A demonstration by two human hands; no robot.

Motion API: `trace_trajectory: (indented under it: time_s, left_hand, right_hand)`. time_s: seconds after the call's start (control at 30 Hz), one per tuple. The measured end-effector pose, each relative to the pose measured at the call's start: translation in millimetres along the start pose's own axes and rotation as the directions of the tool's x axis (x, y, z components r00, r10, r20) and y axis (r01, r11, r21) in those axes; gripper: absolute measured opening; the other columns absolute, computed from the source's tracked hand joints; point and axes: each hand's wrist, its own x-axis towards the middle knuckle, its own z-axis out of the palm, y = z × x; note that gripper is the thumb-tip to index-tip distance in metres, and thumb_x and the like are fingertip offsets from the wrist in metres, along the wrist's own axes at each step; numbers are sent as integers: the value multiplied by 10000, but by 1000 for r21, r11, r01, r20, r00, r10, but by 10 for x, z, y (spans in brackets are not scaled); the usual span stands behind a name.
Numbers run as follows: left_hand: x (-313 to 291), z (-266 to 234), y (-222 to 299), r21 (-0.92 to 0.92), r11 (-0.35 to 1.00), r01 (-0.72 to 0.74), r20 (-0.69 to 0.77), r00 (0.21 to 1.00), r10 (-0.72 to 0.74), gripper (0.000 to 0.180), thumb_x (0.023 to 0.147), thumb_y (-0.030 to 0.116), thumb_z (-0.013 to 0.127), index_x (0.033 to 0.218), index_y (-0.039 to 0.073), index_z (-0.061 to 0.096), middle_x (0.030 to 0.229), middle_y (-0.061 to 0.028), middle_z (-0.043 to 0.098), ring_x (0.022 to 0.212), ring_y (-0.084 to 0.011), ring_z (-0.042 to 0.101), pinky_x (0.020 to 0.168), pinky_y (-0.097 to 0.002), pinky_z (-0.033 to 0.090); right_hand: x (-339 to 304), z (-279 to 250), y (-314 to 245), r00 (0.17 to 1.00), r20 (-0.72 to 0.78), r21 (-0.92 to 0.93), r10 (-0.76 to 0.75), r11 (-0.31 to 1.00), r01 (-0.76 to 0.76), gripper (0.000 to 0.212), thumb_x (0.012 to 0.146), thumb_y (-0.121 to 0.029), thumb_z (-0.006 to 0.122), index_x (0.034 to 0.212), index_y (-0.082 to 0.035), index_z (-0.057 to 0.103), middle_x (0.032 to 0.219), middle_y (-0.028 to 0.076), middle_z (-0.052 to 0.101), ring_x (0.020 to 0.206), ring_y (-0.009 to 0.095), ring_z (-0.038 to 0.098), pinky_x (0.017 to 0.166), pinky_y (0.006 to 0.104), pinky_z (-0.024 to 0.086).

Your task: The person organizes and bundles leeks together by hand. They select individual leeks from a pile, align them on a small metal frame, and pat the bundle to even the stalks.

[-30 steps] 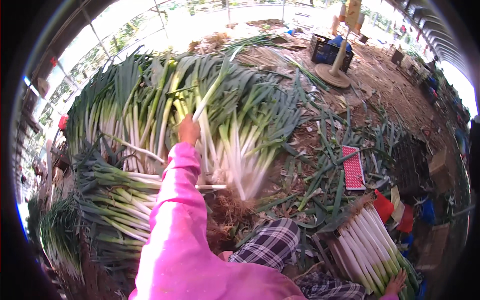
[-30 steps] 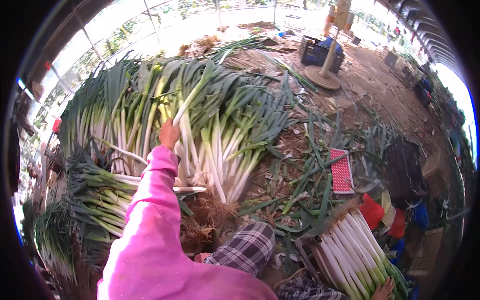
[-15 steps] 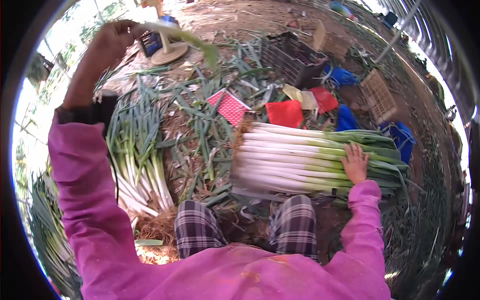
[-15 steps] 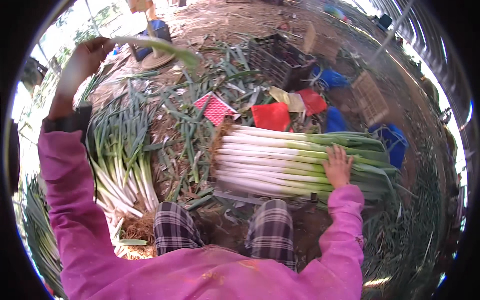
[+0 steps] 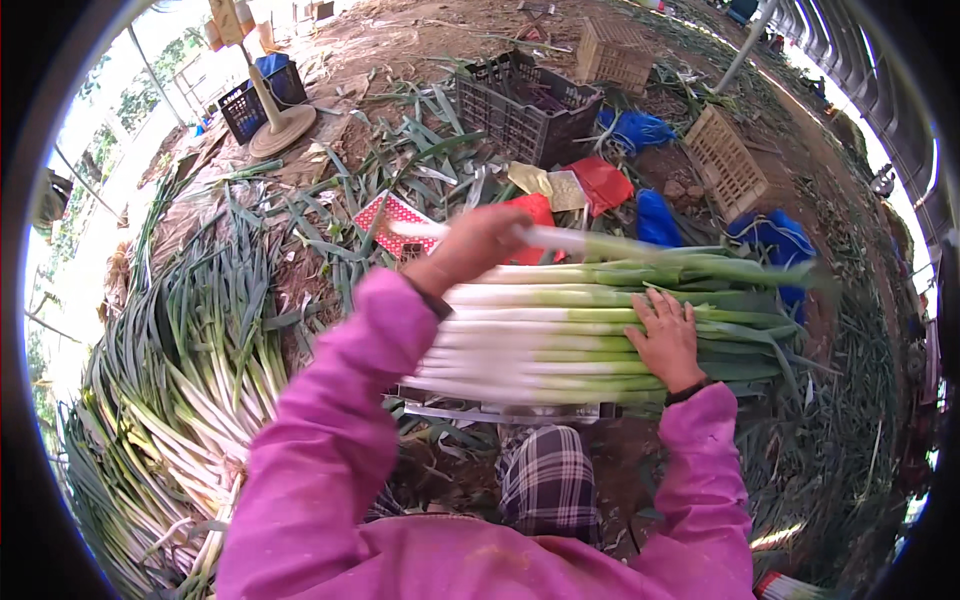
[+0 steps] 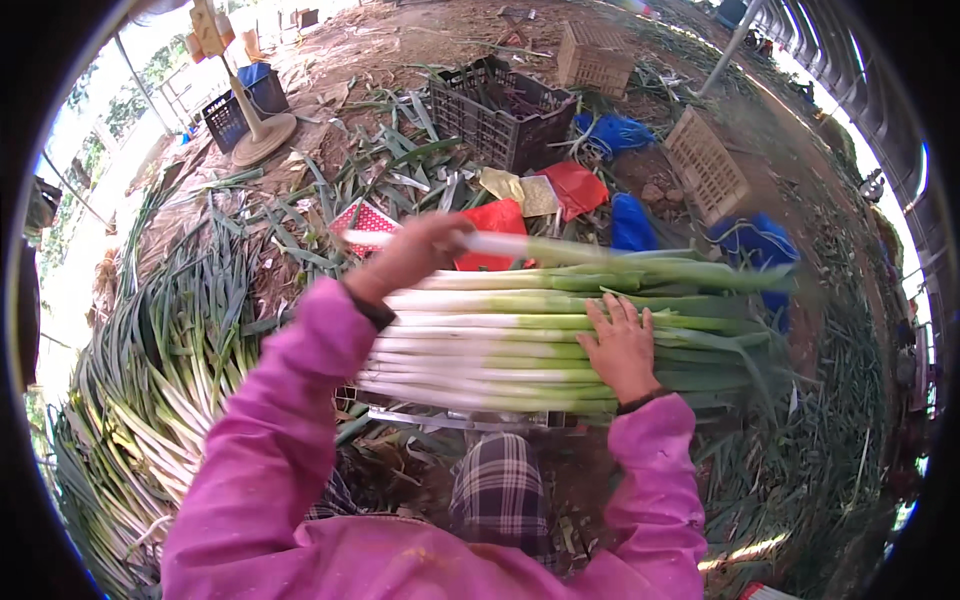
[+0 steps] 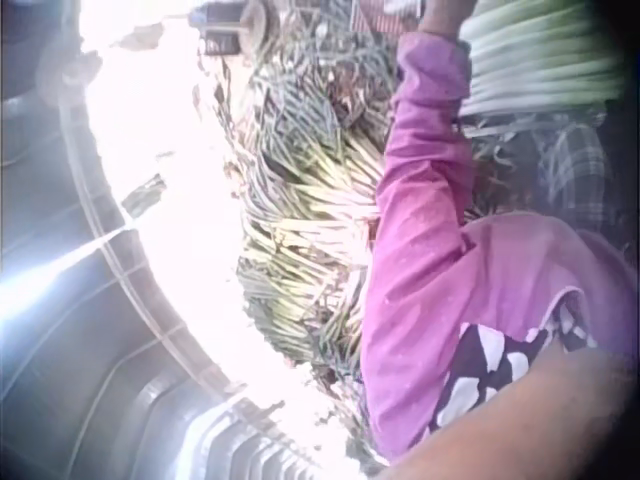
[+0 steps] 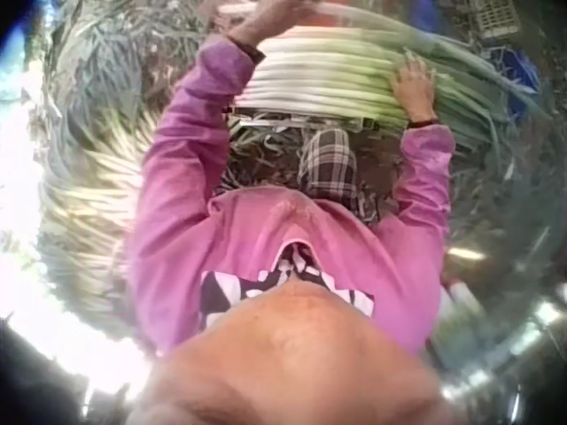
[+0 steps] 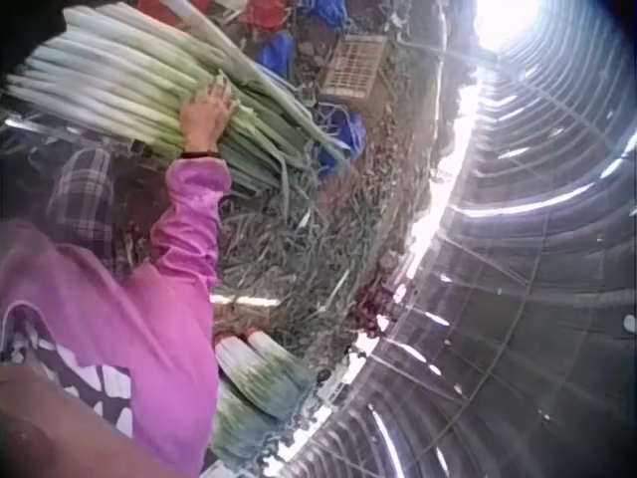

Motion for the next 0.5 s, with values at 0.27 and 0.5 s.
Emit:
trace_trajectory:
  time_s: [0.27,0.5]
  left_hand:
    - [-269,985,-294,147,988,45,114,992,-63,318,825,176,644,1142,185,621,909,-87,585,884,-293,577,737,-407,461]
    - [-520,640,-704,215,969,119,230,959,-169,293,846,247,623,1138,263,637,879,-99,574,865,-305,568,778,-408,463]
  right_hand:
    - [-42,-119,64,1000,27,-29,3,1000,-2,562,824,-395,622,1326,-169,509,1378,94,452,1288,284,372,1067,515,245]
    - [144,-370,99,984,156,-38,-86,995,93,518,826,-350,623,1294,-151,529,1337,115,483,1235,288,438,1001,499,360]
